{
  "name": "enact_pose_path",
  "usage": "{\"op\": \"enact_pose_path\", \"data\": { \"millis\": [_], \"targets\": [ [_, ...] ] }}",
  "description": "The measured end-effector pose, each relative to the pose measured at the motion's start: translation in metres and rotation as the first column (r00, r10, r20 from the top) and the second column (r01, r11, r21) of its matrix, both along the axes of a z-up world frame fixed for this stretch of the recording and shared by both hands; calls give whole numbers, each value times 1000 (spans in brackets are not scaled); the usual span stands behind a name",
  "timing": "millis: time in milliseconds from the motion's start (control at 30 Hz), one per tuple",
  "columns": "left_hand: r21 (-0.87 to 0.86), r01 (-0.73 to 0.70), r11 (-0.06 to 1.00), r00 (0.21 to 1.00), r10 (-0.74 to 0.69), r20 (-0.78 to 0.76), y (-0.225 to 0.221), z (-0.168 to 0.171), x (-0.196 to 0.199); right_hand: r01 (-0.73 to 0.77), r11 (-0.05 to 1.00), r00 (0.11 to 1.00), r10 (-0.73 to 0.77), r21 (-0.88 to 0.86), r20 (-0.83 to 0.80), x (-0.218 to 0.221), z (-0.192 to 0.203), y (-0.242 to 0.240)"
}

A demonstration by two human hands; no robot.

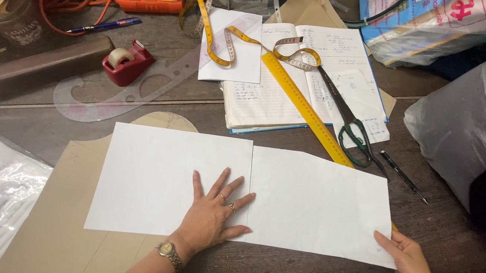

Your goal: Taping two pieces of white paper together on top of a brown paper pattern.

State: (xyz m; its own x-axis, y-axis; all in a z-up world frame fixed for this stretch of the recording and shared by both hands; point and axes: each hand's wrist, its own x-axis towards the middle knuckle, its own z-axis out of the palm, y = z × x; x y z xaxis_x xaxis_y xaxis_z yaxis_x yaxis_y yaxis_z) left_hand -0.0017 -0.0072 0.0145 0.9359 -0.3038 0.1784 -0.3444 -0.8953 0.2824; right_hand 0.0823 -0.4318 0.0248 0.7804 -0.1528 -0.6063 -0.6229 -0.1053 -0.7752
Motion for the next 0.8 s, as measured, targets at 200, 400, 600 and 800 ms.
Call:
{"op": "enact_pose_path", "data": {
  "millis": [200,400,600,800],
  "targets": [
    [-9,39,999,999,-39,-11,-1,0,1,7,999,1000,-8,-46,-28,0,21,15],
    [-19,46,999,998,-47,-32,0,4,3,17,998,998,-20,-60,-63,6,20,15],
    [-238,-107,965,990,126,68,50,2,1,-25,983,984,-8,-180,-180,13,50,34],
    [-153,-809,568,588,792,-165,150,6,-34,-148,914,981,88,-378,-172,26,72,35]
  ]
}}
